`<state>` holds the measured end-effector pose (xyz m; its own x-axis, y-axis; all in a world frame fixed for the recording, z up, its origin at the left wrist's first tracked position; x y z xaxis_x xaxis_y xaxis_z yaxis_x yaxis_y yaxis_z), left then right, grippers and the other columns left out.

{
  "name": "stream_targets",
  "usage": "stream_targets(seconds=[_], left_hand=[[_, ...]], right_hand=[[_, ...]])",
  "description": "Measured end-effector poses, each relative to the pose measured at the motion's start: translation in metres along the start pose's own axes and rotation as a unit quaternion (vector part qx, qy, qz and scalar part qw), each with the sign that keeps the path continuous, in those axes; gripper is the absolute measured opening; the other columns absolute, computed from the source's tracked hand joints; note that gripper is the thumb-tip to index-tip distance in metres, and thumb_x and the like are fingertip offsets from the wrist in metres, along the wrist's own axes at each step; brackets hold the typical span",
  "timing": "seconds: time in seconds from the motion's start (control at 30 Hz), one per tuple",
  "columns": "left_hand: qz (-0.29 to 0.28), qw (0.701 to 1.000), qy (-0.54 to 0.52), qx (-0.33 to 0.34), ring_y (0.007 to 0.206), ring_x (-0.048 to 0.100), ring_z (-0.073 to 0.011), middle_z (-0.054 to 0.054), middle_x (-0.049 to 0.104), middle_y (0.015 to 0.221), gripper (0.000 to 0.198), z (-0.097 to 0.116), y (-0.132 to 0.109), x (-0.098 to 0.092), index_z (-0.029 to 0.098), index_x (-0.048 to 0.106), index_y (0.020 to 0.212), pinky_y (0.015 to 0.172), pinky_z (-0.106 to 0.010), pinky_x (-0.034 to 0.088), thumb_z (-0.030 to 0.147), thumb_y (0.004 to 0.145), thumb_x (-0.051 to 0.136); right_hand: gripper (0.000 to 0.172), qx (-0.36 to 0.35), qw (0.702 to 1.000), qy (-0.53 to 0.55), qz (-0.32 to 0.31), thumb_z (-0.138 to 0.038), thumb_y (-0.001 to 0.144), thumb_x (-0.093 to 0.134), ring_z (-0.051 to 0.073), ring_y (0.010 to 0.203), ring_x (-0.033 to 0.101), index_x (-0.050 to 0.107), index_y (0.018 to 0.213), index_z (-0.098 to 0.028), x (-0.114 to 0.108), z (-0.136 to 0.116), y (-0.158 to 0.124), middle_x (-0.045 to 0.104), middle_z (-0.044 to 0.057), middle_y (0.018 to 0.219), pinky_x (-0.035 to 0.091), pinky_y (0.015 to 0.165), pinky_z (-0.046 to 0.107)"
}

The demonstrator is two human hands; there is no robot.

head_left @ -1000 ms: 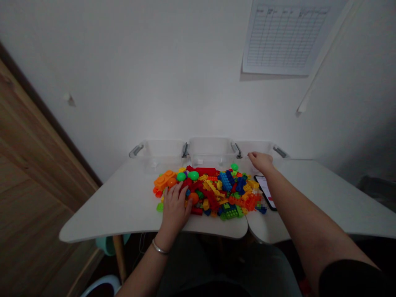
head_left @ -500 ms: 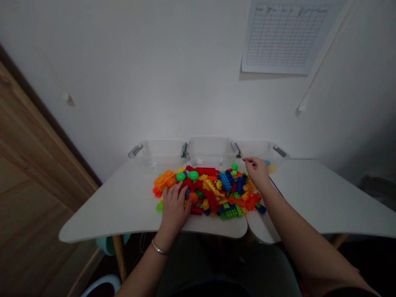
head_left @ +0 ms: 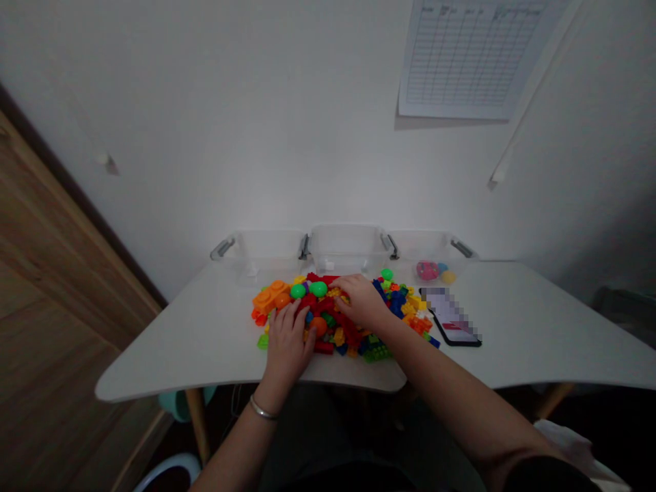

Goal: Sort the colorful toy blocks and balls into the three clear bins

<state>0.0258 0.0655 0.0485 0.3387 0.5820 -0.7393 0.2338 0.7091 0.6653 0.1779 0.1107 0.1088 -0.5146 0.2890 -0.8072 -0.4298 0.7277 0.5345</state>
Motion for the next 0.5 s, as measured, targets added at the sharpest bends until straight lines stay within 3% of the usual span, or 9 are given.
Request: stream_targets(seconds=[0.17,0.5], left_hand=[[0.007,1.0,0.004,0.007,0.123,0.05,-0.0322,-0.016,0.056,0.134,0.04,0.001,-0.001,-0.001,0.014,0.06,0.122,0.109,-0.057,0.033,0.035,0.092,0.046],[0.007,1.0,0.001,0.006,0.123,0.05,-0.0326,-0.017,0.056,0.134,0.039,0.002,-0.001,-0.002,0.013,0.061,0.121,0.109,-0.058,0.033,0.034,0.091,0.048]], right_hand=[[0.035,-0.016,0.999,-0.036,-0.004,-0.018,0.084,0.058,0.023,0.113,0.053,0.063,0.118,-0.017,0.023,-0.021,0.02,0.066,0.009,0.121,0.038,0.105,0.039],[0.038,0.018,0.995,-0.086,-0.038,-0.019,0.086,0.055,0.024,0.113,0.053,0.062,0.123,-0.02,0.038,-0.013,0.026,0.067,0.007,0.121,0.038,0.104,0.038]])
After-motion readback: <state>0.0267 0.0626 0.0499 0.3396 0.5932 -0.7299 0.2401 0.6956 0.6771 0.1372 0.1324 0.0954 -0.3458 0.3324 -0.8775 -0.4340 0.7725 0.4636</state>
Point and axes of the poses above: each hand's wrist, its own y-axis towards the middle knuckle, its own x-axis out of the palm, z = x × y, the point moved 8 cm from there along y, towards the middle knuckle
